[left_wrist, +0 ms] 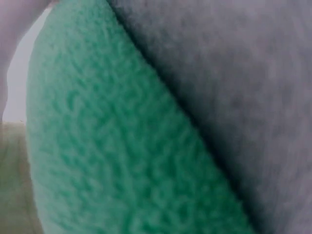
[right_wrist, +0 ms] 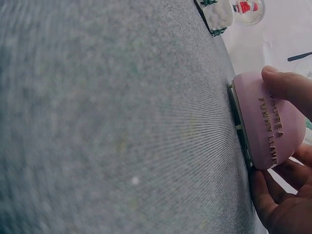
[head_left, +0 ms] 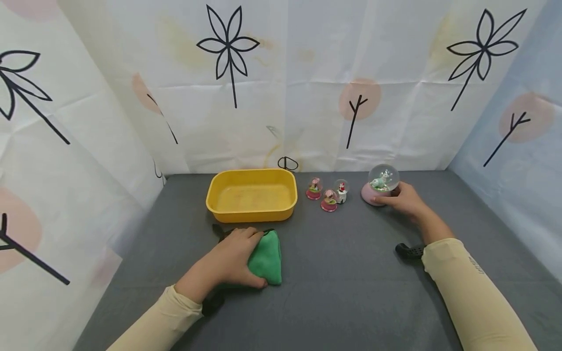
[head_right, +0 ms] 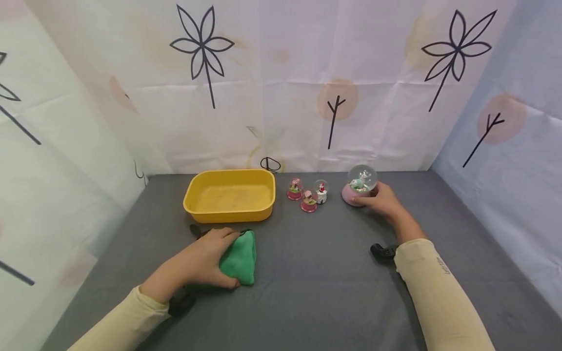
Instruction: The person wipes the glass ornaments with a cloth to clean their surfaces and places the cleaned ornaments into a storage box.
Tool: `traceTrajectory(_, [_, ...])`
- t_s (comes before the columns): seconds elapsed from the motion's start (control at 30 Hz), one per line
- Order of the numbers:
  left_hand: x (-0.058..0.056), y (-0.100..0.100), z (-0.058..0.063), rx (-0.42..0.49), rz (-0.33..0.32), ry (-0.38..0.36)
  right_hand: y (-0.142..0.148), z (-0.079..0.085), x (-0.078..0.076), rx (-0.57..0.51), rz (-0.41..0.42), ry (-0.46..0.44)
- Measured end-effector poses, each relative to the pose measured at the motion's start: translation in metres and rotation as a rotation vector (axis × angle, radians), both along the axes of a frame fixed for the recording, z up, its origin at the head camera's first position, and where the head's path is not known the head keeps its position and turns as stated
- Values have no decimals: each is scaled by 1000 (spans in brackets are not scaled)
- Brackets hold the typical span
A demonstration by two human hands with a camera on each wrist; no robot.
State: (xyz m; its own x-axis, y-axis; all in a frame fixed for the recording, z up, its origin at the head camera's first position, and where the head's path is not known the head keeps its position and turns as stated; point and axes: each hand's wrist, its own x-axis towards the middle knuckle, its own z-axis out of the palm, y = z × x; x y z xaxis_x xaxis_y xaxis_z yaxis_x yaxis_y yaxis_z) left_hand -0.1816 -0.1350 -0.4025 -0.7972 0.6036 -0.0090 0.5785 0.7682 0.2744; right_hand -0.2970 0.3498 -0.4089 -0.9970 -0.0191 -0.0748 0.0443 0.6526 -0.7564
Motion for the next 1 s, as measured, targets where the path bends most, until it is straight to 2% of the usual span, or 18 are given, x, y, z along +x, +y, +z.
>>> traceTrajectory(0.13, [0, 1, 1, -1, 4, 5, 0, -1, 3, 12, -24, 27])
traceTrajectory(0.37, [-3, 0, -1, -3, 5, 49, -12, -4, 14, 6, -133, 135])
traceTrajectory(0.53, [-4, 0, 1, -10, 17, 65, -15, -6, 19, -6, -161, 175])
traceTrajectory(0.67, [-4, 1, 0, -19, 15, 66, -14, -6, 30, -11, -197, 256])
traceTrajectory(0.83, [-7, -2, -1, 15, 9, 92, -16, 14, 48, -58, -232, 380])
traceTrajectory(0.9, [-7, -4, -1, 56, 8, 102, -17, 24, 54, -96, -226, 398])
traceTrajectory(1.0, [-7, -7, 1, 136, 10, 76, -21, 34, 65, -132, -202, 382])
